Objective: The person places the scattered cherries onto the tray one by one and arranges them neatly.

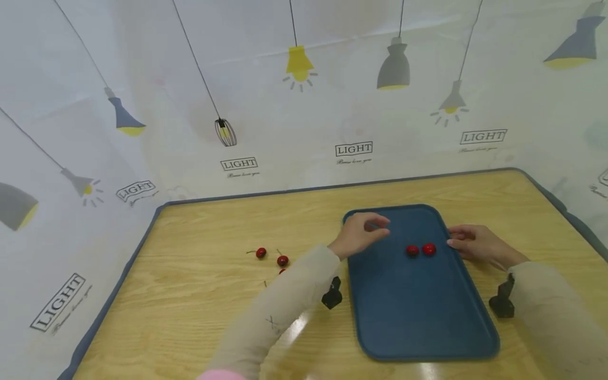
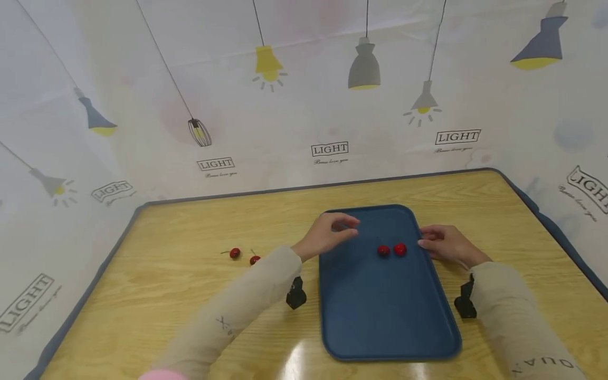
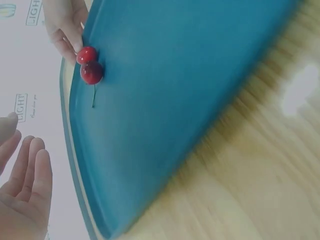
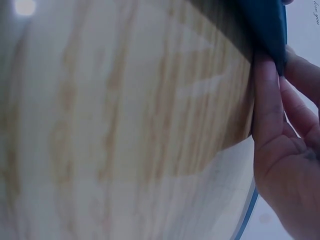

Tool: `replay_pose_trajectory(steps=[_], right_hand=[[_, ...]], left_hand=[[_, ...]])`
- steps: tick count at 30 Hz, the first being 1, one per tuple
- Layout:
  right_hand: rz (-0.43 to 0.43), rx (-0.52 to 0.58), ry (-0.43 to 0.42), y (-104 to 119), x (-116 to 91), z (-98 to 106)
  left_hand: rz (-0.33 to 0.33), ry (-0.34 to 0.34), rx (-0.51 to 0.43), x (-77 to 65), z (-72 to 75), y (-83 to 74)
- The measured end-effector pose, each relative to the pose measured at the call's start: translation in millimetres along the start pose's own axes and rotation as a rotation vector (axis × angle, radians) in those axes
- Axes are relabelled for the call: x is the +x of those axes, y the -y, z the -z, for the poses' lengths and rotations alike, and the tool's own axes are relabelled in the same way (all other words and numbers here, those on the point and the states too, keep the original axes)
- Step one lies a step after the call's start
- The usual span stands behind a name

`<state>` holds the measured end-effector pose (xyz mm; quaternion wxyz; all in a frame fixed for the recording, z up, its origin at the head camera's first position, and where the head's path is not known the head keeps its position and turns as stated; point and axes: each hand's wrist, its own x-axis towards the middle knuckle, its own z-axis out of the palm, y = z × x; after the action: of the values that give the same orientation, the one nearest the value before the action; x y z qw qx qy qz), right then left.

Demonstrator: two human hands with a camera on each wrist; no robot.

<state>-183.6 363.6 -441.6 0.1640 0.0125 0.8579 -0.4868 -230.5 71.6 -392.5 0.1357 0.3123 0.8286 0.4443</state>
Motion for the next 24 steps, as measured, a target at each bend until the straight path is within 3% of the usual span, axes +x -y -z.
replay_pose_trajectory(steps=[7,15,24], right_hand=[[-0.022,-0.023,0.005,0.4,1.9,1.0],[-0.020,-0.031,0.006,2.1,1.7,0.4],[-0.020,-0.009,0.004,-1.3,3.1,-0.2]], left_hand=[[0.035,0.032,-0.004,-25.3,26.6,6.7],[0.050,0.036,0.009,-60.6,50.1,27.0],[0.128,0.020,-0.008,-105.0,63.4,55.6]])
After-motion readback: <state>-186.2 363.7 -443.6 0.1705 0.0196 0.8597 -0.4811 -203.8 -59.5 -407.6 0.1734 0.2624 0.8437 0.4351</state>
